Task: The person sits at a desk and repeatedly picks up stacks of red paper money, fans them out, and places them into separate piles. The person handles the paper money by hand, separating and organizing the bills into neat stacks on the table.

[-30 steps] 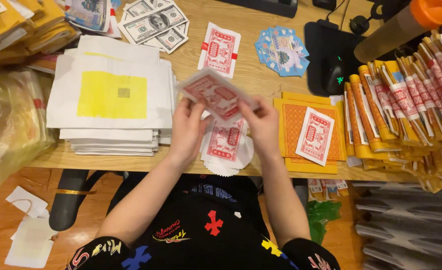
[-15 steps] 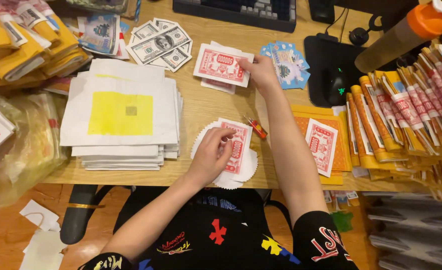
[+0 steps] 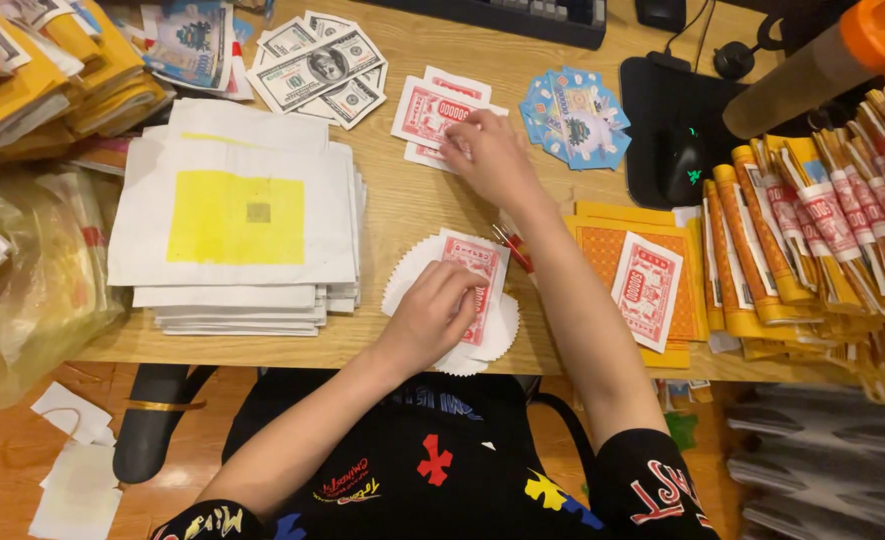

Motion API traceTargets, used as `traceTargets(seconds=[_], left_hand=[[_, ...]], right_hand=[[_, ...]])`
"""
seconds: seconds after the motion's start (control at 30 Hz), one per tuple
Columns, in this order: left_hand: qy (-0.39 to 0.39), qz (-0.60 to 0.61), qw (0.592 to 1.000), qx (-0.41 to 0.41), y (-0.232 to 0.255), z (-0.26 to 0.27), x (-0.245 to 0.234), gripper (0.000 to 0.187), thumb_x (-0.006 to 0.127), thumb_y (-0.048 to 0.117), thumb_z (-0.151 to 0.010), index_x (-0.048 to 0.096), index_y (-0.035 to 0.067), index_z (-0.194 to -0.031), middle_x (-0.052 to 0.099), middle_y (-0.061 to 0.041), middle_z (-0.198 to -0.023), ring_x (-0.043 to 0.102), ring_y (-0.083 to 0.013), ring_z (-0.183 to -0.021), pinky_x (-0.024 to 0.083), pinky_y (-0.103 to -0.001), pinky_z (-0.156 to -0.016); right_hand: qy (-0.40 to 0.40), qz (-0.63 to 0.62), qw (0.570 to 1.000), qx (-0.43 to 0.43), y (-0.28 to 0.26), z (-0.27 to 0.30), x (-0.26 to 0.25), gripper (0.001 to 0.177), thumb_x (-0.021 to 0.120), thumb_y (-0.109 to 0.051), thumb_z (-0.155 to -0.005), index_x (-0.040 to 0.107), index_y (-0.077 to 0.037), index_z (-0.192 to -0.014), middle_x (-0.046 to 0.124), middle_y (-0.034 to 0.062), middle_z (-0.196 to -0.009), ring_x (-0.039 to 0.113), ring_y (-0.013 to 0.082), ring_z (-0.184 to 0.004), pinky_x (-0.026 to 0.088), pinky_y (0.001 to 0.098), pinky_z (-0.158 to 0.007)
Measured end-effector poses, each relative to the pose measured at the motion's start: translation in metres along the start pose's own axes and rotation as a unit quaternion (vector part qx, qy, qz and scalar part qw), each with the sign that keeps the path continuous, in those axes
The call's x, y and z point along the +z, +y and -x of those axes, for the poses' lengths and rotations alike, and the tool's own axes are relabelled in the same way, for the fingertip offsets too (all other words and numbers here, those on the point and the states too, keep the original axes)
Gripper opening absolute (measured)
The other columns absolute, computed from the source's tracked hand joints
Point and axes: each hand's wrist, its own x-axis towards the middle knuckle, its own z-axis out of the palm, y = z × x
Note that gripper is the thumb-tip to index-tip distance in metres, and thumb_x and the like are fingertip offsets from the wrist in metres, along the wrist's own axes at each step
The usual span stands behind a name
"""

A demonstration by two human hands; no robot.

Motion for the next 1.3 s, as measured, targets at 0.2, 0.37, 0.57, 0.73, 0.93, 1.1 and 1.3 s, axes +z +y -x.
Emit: traceTargets(seconds=[0.2,0.37,0.57,0.73,0.93,1.1,1.3], left_hand=[[-0.057,-0.252,0.959,0.115,-0.003,0.025,0.015,0.017,0.058,0.013,-0.085,0.063,0.009,-0.1,0.054,-0.009,-0.089,0.057,-0.0282,-0.084,0.046,-0.036,-0.068],[-0.099,-0.291,0.945,0.116,-0.009,0.04,0.018,0.017,0.055,0.013,-0.085,0.064,0.01,-0.099,0.057,-0.01,-0.095,0.057,-0.0277,-0.093,0.045,-0.036,-0.076],[-0.103,-0.267,0.952,0.109,-0.004,0.037,0.007,0.013,0.055,0.013,-0.084,0.062,0.01,-0.095,0.055,-0.008,-0.097,0.055,-0.0275,-0.096,0.044,-0.035,-0.078],[-0.11,-0.258,0.954,0.102,0.003,0.033,0.0,0.008,0.056,0.013,-0.085,0.061,0.01,-0.091,0.054,-0.007,-0.095,0.054,-0.0269,-0.095,0.044,-0.036,-0.078],[-0.112,-0.262,0.953,0.105,0.001,0.033,0.001,0.007,0.056,0.014,-0.086,0.061,0.01,-0.089,0.053,-0.007,-0.094,0.055,-0.0269,-0.096,0.043,-0.036,-0.079],[-0.104,-0.259,0.955,0.102,0.002,0.033,-0.001,0.007,0.054,0.013,-0.087,0.059,0.01,-0.088,0.053,-0.008,-0.093,0.055,-0.0276,-0.097,0.043,-0.036,-0.079],[-0.106,-0.266,0.953,0.104,0.002,0.034,-0.001,0.006,0.054,0.014,-0.087,0.059,0.01,-0.087,0.054,-0.007,-0.093,0.055,-0.0272,-0.097,0.043,-0.036,-0.08]], right_hand=[[0.009,0.032,0.999,-0.017,-0.005,0.003,-0.012,0.039,0.057,-0.044,-0.1,0.06,-0.018,-0.128,0.051,0.01,-0.126,0.048,0.0347,-0.118,0.043,0.0564,-0.09],[-0.02,-0.115,0.988,-0.105,-0.024,0.055,-0.057,0.021,0.058,-0.025,-0.1,0.068,-0.013,-0.114,0.063,0.0109,-0.107,0.063,0.0313,-0.1,0.05,0.0457,-0.086],[-0.092,-0.124,0.969,-0.193,-0.022,0.105,-0.04,0.046,0.046,0.008,-0.079,0.065,-0.008,-0.118,0.056,0.0172,-0.119,0.052,0.0407,-0.11,0.042,0.0522,-0.095],[-0.126,-0.028,0.978,-0.162,-0.027,0.102,-0.025,0.049,0.058,-0.005,-0.084,0.059,-0.024,-0.129,0.048,0.0058,-0.131,0.044,0.0313,-0.118,0.039,0.0465,-0.092],[-0.155,-0.034,0.973,-0.17,-0.042,0.094,-0.028,0.056,0.045,0.006,-0.078,0.062,-0.023,-0.124,0.051,0.0056,-0.128,0.046,0.0317,-0.118,0.039,0.045,-0.09],[-0.169,-0.038,0.969,-0.176,-0.044,0.091,-0.028,0.059,0.043,0.006,-0.076,0.062,-0.023,-0.123,0.051,0.005,-0.129,0.047,0.03,-0.119,0.038,0.0435,-0.091],[-0.17,-0.04,0.967,-0.188,-0.047,0.088,-0.025,0.057,0.045,0.005,-0.074,0.065,-0.027,-0.117,0.051,0.0027,-0.129,0.048,0.0276,-0.118,0.038,0.0432,-0.09]])
